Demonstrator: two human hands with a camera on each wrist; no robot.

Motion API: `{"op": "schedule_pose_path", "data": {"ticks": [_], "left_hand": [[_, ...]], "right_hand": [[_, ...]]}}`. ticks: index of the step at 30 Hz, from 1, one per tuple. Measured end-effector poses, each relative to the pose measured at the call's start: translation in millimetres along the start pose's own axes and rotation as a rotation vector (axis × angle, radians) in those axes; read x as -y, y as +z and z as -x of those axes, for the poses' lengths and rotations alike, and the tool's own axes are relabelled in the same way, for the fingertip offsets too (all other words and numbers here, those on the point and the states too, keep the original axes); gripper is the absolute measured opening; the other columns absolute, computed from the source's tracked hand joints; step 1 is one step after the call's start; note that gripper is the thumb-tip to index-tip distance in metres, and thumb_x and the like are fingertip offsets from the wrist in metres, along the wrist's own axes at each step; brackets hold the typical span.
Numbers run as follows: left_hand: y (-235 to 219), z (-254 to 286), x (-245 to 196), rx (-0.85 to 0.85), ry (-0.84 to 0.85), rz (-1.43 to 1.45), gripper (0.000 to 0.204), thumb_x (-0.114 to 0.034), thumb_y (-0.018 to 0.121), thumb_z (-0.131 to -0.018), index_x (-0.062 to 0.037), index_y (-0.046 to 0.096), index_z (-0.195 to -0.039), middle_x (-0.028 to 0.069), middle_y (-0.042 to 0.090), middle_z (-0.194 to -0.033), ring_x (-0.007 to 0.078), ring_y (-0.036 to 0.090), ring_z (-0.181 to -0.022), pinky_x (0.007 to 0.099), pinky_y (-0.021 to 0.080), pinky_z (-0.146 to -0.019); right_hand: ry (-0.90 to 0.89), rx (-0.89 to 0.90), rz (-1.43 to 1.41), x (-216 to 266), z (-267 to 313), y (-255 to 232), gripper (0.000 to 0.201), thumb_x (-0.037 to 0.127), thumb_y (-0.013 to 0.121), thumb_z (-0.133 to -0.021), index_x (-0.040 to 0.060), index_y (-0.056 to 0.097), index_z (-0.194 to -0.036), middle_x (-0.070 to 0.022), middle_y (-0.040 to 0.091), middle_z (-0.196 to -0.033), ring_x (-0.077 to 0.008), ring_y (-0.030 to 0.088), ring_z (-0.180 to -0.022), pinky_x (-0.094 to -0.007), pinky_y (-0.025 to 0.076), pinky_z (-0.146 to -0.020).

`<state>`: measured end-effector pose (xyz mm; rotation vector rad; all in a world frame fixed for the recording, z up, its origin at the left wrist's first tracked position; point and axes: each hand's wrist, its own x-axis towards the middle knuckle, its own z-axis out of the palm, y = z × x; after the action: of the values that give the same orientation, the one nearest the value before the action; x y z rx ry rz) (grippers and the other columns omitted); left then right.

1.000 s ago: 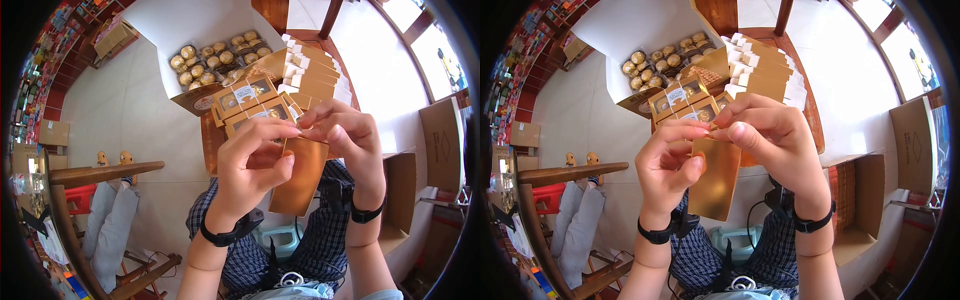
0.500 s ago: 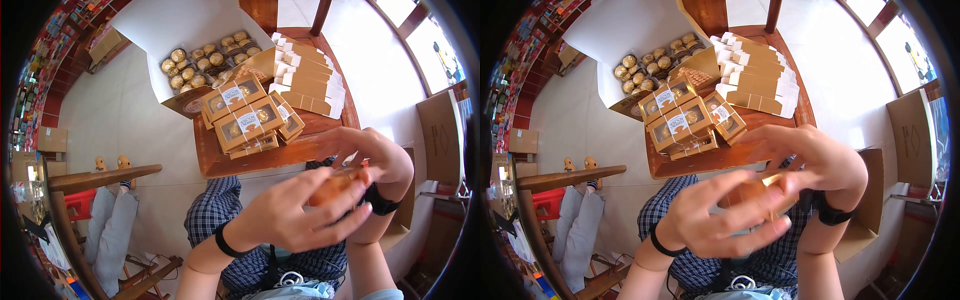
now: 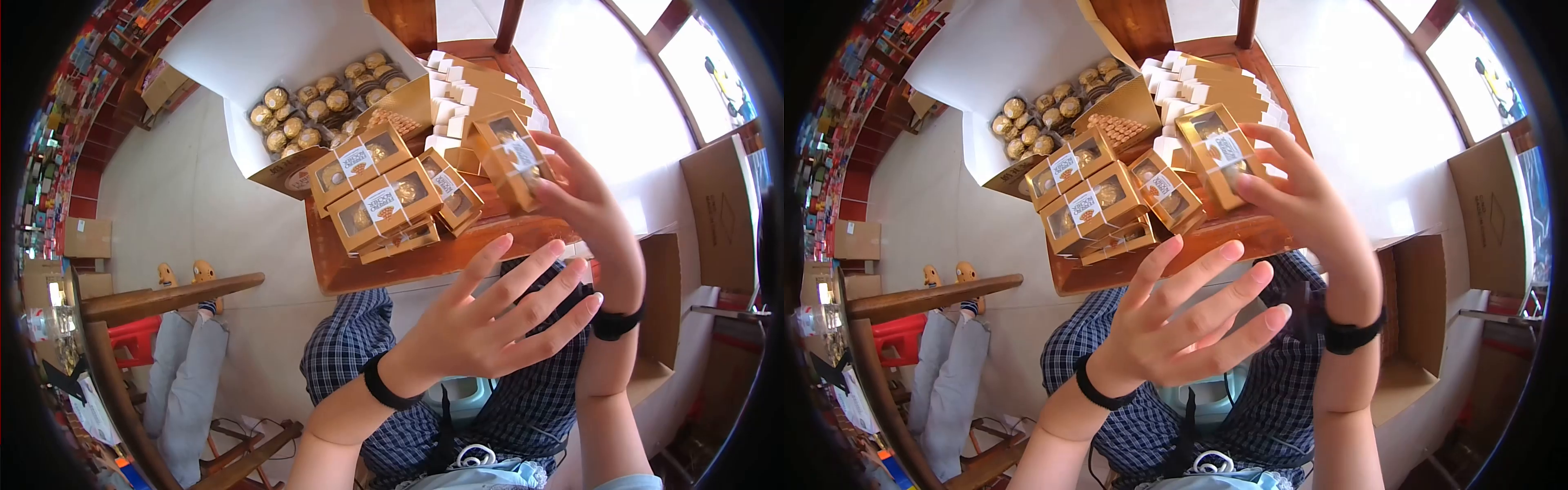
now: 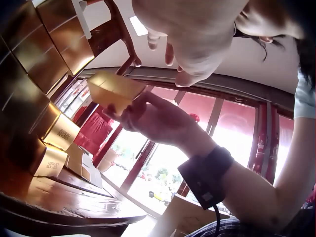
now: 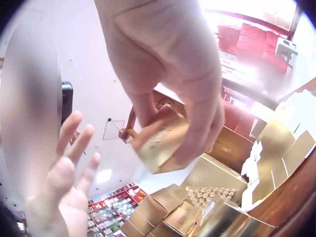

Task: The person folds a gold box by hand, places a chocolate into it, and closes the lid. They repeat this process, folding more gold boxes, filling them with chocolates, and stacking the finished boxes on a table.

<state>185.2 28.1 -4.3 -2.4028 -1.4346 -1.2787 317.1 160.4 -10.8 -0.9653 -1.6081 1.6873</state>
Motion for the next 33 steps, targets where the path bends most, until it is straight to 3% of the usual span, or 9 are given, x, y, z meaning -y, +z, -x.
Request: {"op": "schedule_pose_path", "data": {"ticks": [2,5,10,12,22,24,26,28,33], "left_hand": [[3,-1,0,-0.006,0.013,-0.019,0.046,-0.013,0.066,-0.076,-0.0266,0.051,-0.118,-0.0033,0.057,-0.113,0.0172,0.052,-0.11,0.0425,0.034,-0.102],[6,-3,-2,-0.013,0.024,0.014,0.043,-0.011,0.068,-0.075,-0.0238,0.055,-0.114,-0.0037,0.058,-0.112,0.0158,0.054,-0.105,0.04,0.038,-0.097],[5,-3,-1,-0.041,0.063,0.033,0.035,-0.01,0.067,-0.075,-0.0182,0.059,-0.108,-0.0026,0.061,-0.105,0.0161,0.056,-0.1,0.037,0.043,-0.092],[5,-3,1,-0.054,0.064,0.056,0.033,-0.011,0.067,-0.075,-0.0162,0.06,-0.107,-0.0014,0.062,-0.103,0.0165,0.057,-0.097,0.0357,0.045,-0.089],[5,0,3,-0.087,0.088,0.121,0.025,-0.01,0.067,-0.075,-0.0098,0.062,-0.1,0.0017,0.063,-0.093,0.0169,0.06,-0.085,0.0313,0.051,-0.076],[3,0,5,-0.091,0.092,0.118,0.025,-0.01,0.067,-0.075,-0.0098,0.062,-0.1,0.0013,0.063,-0.092,0.0165,0.059,-0.083,0.0311,0.05,-0.075],[3,0,5,-0.096,0.1,0.114,0.025,-0.01,0.068,-0.074,-0.0097,0.062,-0.099,0.0008,0.062,-0.09,0.0161,0.059,-0.082,0.031,0.05,-0.073],[3,2,7,-0.105,0.096,0.098,0.025,-0.011,0.069,-0.073,-0.0098,0.062,-0.097,0.0001,0.062,-0.087,0.0157,0.058,-0.08,0.0308,0.05,-0.072],[-1,2,12,-0.101,0.068,0.099,0.025,-0.01,0.07,-0.072,-0.0098,0.062,-0.096,-0.0001,0.062,-0.087,0.0157,0.059,-0.08,0.0305,0.05,-0.071]], "right_hand": [[-0.023,-0.105,0.174,-8,-7,16,0.043,0.012,0.058,-0.086,0.0048,0.041,-0.124,-0.0116,0.056,-0.104,-0.0164,0.059,-0.092,-0.0237,0.05,-0.069],[-0.075,-0.083,0.167,-14,-14,34,0.046,0.016,0.061,-0.085,0.0045,0.041,-0.124,-0.0128,0.057,-0.105,-0.0151,0.06,-0.079,-0.0267,0.052,-0.063],[-0.061,-0.027,0.2,-22,-20,38,0.049,0.017,0.064,-0.083,0.0035,0.041,-0.124,-0.015,0.058,-0.105,-0.0157,0.059,-0.075,-0.0277,0.052,-0.059],[0.011,0.014,0.162,-22,-21,38,0.046,0.018,0.065,-0.081,0.0013,0.046,-0.12,-0.015,0.059,-0.103,-0.0164,0.059,-0.075,-0.028,0.052,-0.06],[-0.07,0.003,0.329,-31,-30,38,0.033,0.019,0.066,-0.08,-0.0003,0.06,-0.106,-0.0165,0.06,-0.098,-0.0218,0.061,-0.082,-0.0318,0.049,-0.073],[-0.084,-0.121,0.569,-31,-39,28,0.033,0.021,0.066,-0.078,0.0007,0.061,-0.104,-0.0159,0.059,-0.091,-0.0247,0.06,-0.081,-0.0325,0.048,-0.074],[-0.068,-0.12,0.635,-37,-48,14,0.033,0.019,0.068,-0.075,0.0016,0.06,-0.102,-0.0136,0.057,-0.091,-0.0258,0.057,-0.09,-0.0339,0.045,-0.08],[-0.222,-0.189,0.983,-55,-55,4,0.043,0.02,0.072,-0.07,0.0034,0.054,-0.106,-0.0136,0.053,-0.105,-0.029,0.05,-0.103,-0.0388,0.042,-0.086],[-0.198,-0.255,1.264,-73,-66,-4,0.063,0.021,0.077,-0.062,0.0061,0.045,-0.114,-0.0163,0.041,-0.12,-0.0349,0.038,-0.116,-0.0479,0.038,-0.09]]}}
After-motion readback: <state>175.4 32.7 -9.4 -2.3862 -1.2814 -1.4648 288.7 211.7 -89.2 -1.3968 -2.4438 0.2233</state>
